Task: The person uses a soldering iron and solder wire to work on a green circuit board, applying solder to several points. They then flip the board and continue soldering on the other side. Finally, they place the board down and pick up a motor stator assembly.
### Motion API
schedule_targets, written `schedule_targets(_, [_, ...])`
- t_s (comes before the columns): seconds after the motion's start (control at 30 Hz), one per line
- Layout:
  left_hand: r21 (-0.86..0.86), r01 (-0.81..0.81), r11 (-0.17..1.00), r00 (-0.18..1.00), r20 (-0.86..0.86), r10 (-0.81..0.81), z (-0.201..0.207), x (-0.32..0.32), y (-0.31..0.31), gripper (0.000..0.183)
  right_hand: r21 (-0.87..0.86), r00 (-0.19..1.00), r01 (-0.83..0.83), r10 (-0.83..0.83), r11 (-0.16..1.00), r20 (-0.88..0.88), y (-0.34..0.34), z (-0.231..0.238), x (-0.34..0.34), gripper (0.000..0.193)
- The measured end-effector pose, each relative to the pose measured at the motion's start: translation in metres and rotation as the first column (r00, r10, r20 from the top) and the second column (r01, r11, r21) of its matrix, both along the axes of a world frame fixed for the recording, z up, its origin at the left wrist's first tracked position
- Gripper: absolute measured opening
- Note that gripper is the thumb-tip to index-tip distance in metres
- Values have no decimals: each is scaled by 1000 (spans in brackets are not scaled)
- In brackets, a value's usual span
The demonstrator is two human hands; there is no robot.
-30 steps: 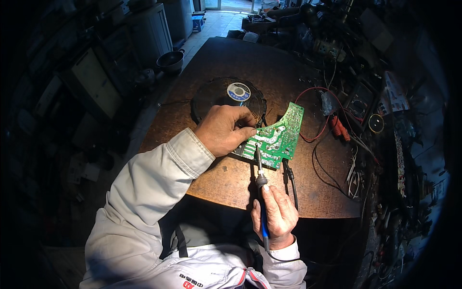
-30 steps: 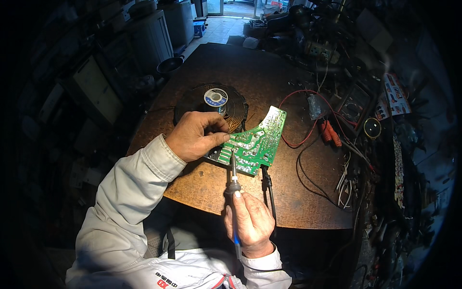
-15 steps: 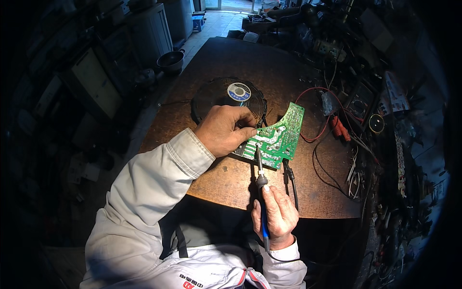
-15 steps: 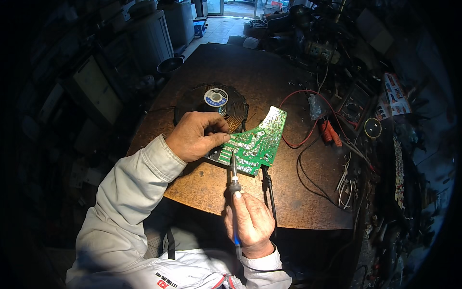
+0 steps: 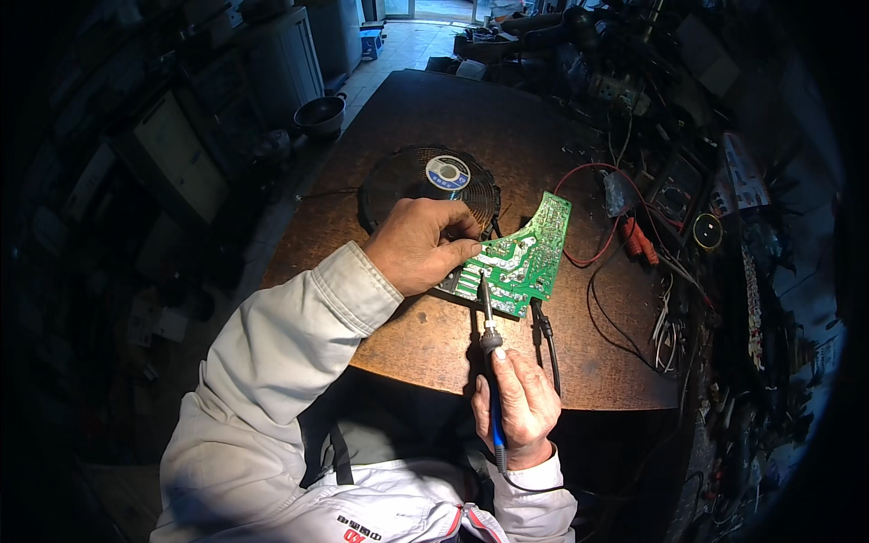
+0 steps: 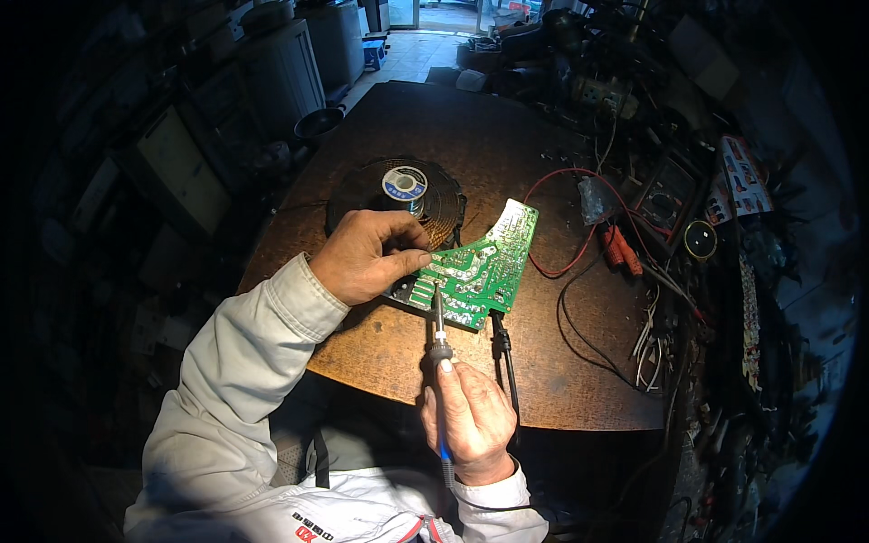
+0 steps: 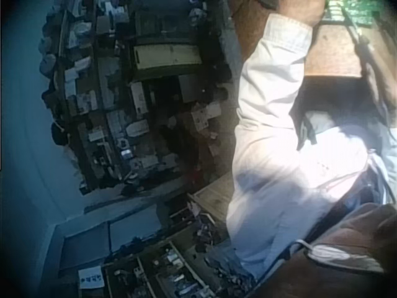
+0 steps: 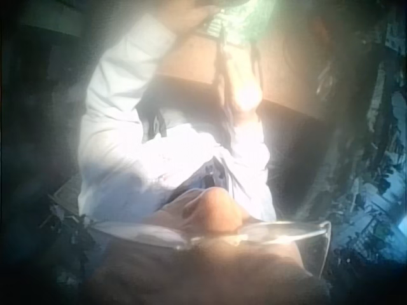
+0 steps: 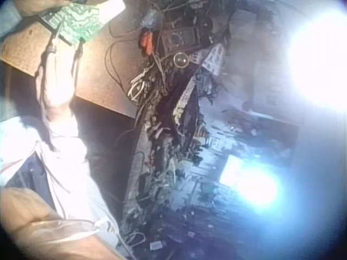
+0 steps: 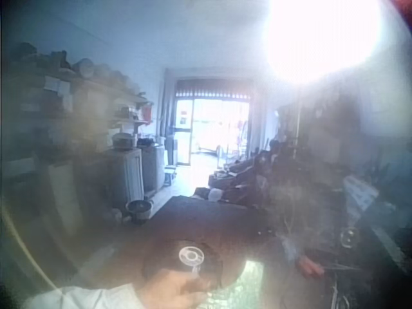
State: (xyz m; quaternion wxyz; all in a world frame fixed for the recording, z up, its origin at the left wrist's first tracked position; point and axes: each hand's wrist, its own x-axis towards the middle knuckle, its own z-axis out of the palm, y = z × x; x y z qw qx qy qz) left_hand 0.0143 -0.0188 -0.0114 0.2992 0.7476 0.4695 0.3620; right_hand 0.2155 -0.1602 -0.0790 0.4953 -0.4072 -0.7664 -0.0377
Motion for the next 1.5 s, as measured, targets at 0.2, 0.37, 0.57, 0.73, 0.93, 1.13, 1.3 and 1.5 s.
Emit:
schedule_targets(0.2, [8,8,1000,1000,6,-8,-1,-1,0,17,-1,1000,0,0,1000,0,0,0,0,36])
schedule_targets(0.37, [24,6,1000,1000,5,-6,-2,-1,0,17,-2,1000,-2,2,1000,3,0,-1,0,36])
schedule_targets(0.57, [20,5,1000,1000,11,-5,-2,-1,1,18,10,1000,5,-5,1000,-30,-1,-3,0,37])
schedule_targets(0.73, [24,10,1000,1000,11,-10,-3,-1,1,17,7,1000,6,-6,1000,-11,0,-2,0,36])
schedule_targets(0.93, [16,15,1000,1000,9,-15,-3,-1,1,17,-5,1000,-16,16,1000,-3,0,0,1,37])
schedule_targets(1.13, [16,68,998,997,20,-68,-2,0,0,14,8,1000,-14,14,1000,4,1,2,0,43])
schedule_targets(1.3, [43,99,994,995,22,-100,-6,-1,1,14,-2,1000,-21,21,1000,-15,0,1,0,37])
schedule_targets(1.5, [32,100,995,995,13,-100,-4,0,-1,14,21,1000,-19,19,1000,17,1,2,1,43])
